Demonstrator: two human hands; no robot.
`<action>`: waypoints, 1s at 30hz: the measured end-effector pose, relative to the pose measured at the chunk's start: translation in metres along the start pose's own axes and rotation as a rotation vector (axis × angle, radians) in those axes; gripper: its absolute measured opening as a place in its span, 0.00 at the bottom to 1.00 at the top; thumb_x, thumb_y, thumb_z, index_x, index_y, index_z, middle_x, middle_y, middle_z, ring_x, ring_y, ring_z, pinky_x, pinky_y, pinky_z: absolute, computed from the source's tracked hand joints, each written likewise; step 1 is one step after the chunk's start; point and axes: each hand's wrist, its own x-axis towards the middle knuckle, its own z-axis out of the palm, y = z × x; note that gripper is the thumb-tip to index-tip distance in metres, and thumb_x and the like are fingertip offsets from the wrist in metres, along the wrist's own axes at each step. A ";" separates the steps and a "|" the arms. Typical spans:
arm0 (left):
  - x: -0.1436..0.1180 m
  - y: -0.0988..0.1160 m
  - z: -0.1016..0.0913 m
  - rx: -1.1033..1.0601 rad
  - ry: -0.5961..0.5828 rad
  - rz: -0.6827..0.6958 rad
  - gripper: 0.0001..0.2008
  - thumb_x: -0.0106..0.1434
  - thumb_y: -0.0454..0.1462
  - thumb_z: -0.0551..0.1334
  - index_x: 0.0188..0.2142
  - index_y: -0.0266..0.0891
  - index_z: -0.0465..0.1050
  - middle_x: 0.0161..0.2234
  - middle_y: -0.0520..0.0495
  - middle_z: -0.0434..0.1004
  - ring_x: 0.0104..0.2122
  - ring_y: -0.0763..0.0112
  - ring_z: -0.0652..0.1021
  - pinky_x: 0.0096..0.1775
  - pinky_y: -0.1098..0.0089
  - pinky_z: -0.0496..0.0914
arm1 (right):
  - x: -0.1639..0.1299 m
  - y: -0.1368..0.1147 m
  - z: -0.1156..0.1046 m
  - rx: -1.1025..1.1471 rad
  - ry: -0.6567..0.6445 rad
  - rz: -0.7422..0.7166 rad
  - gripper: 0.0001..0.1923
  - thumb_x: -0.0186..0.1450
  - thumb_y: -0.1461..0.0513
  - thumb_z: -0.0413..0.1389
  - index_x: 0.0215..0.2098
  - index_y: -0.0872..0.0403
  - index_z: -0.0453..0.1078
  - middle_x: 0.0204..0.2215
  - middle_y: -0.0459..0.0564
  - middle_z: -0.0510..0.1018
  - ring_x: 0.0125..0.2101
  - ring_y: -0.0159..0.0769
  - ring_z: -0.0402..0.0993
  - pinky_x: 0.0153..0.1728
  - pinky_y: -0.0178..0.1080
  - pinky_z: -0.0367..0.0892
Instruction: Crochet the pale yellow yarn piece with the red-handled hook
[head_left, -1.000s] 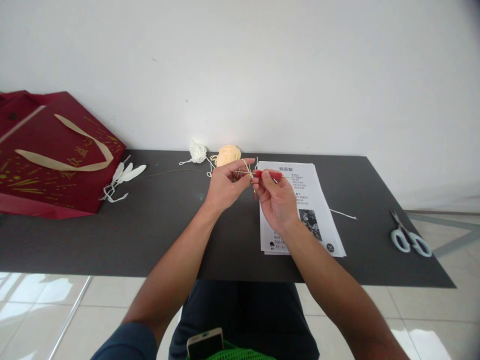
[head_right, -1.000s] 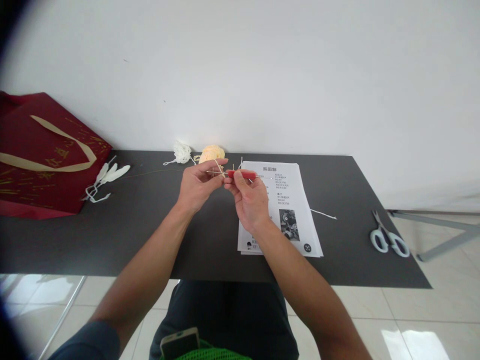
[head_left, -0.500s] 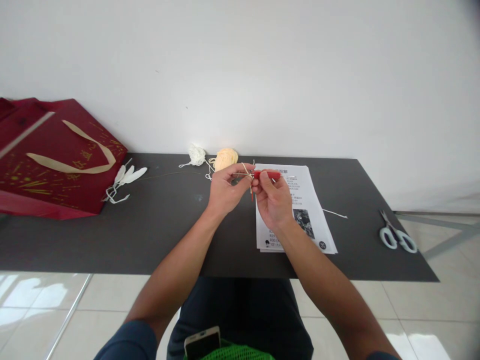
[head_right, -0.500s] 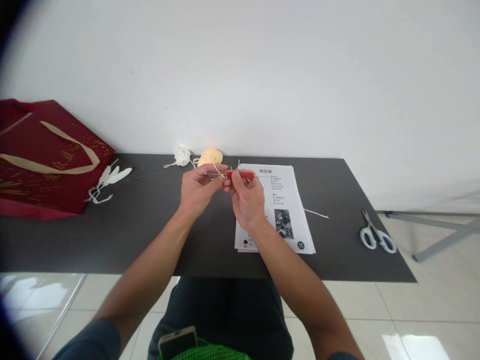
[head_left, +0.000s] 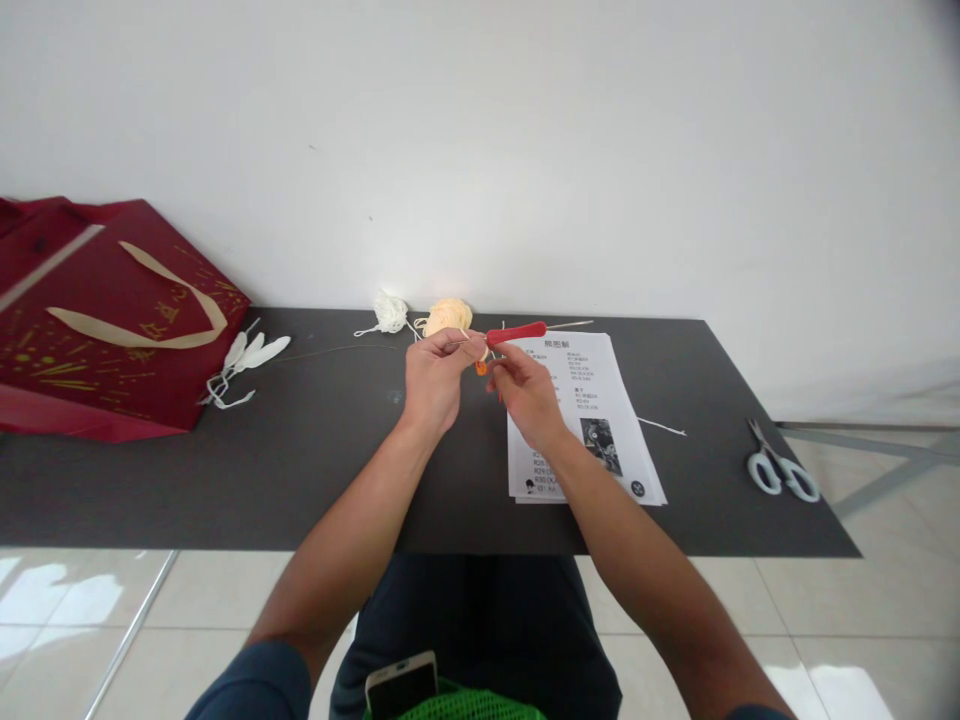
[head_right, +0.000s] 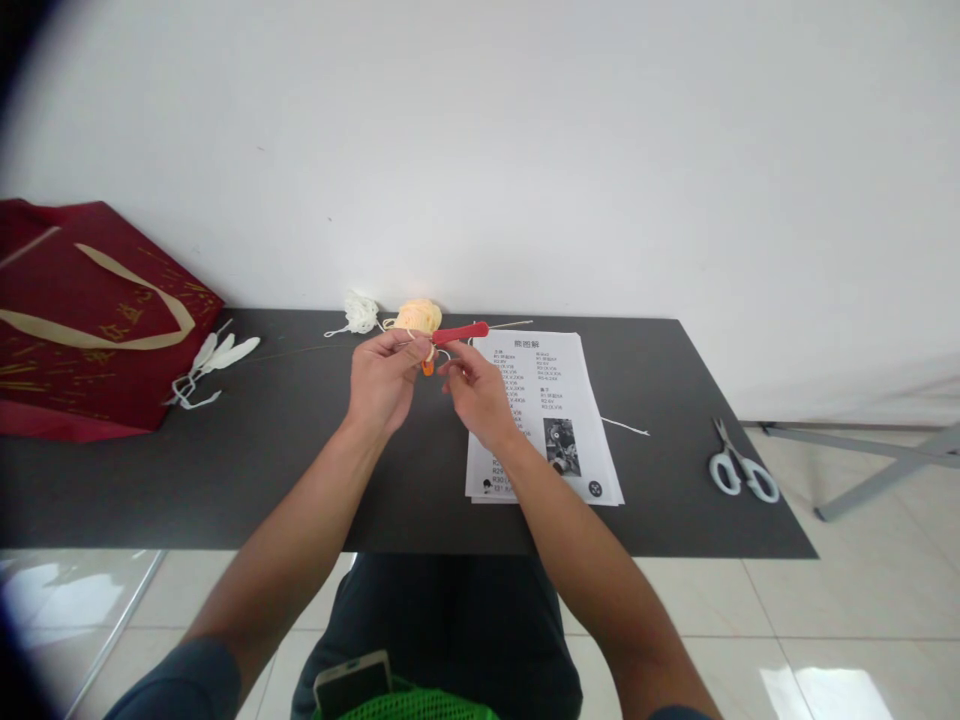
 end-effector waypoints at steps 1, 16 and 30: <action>-0.001 0.001 0.001 -0.046 -0.014 -0.045 0.08 0.50 0.37 0.76 0.28 0.37 0.82 0.25 0.50 0.79 0.26 0.76 0.76 0.32 0.73 0.70 | 0.000 0.003 0.002 -0.088 -0.030 -0.012 0.22 0.65 0.64 0.55 0.56 0.45 0.73 0.37 0.44 0.81 0.29 0.30 0.72 0.32 0.36 0.71; 0.015 0.023 -0.018 -0.215 0.004 -0.119 0.05 0.53 0.33 0.72 0.26 0.35 0.78 0.24 0.50 0.75 0.25 0.76 0.75 0.36 0.69 0.74 | 0.008 0.019 -0.015 -0.683 -0.020 -0.061 0.07 0.69 0.59 0.54 0.41 0.49 0.74 0.37 0.49 0.83 0.37 0.40 0.79 0.43 0.46 0.73; 0.030 0.015 -0.030 0.017 0.205 0.041 0.05 0.46 0.30 0.71 0.20 0.35 0.77 0.24 0.50 0.77 0.24 0.78 0.73 0.28 0.74 0.65 | 0.000 -0.015 -0.020 -0.692 0.021 -0.297 0.11 0.63 0.65 0.58 0.44 0.50 0.71 0.31 0.46 0.76 0.33 0.38 0.72 0.41 0.43 0.69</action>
